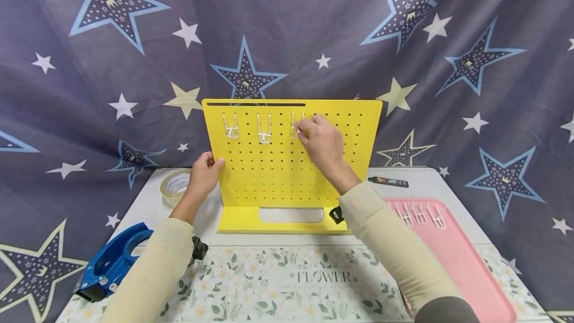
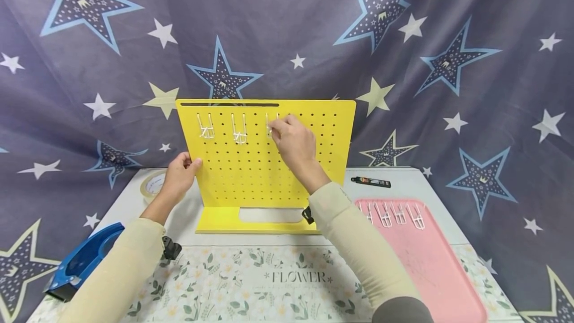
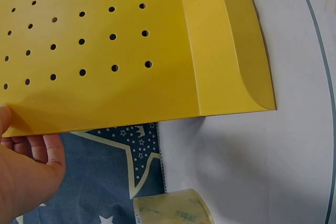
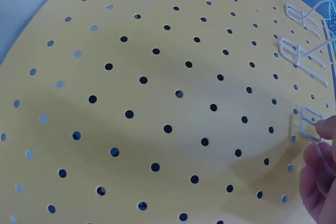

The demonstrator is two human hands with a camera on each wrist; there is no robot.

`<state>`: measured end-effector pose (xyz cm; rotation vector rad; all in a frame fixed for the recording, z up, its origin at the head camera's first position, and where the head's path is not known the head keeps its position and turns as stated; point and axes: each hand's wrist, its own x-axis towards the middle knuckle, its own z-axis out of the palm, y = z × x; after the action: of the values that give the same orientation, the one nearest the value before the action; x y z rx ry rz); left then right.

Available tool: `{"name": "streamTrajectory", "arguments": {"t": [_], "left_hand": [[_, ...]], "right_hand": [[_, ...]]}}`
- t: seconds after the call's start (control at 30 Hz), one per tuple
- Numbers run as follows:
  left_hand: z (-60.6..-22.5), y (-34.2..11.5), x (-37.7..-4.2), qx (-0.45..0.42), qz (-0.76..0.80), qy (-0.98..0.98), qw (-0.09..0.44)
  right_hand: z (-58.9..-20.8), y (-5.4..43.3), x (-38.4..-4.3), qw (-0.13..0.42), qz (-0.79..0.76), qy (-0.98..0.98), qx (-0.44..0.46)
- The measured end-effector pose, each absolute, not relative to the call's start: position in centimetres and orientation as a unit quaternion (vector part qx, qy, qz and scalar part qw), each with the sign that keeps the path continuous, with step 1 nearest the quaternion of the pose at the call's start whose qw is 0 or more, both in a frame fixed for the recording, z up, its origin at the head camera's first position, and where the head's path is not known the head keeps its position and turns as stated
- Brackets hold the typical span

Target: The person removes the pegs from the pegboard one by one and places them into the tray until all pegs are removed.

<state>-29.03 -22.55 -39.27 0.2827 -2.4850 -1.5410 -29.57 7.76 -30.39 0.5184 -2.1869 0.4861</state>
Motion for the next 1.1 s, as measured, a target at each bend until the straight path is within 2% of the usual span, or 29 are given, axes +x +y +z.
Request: {"name": "streamTrajectory", "arguments": {"t": [0.17, 0.57, 0.87, 1.1], "left_hand": [[-39.3, -22.6, -29.1, 0.099, -0.522, -0.841, 0.099], [-39.3, -22.6, -29.0, 0.099, -0.52, -0.843, 0.095], [-39.2, -22.5, -28.9, 0.098, -0.516, -0.846, 0.092], [-39.1, -22.6, -29.0, 0.097, -0.516, -0.846, 0.093]], "right_hand": [[-30.4, 8.1, -29.1, 0.427, 0.193, -0.856, 0.218], [-31.7, 12.0, -26.7, 0.427, 0.221, -0.845, 0.233], [-32.9, 16.7, -25.3, 0.385, 0.241, -0.864, 0.216], [-35.3, 21.4, -24.1, 0.327, 0.229, -0.897, 0.19]]}}
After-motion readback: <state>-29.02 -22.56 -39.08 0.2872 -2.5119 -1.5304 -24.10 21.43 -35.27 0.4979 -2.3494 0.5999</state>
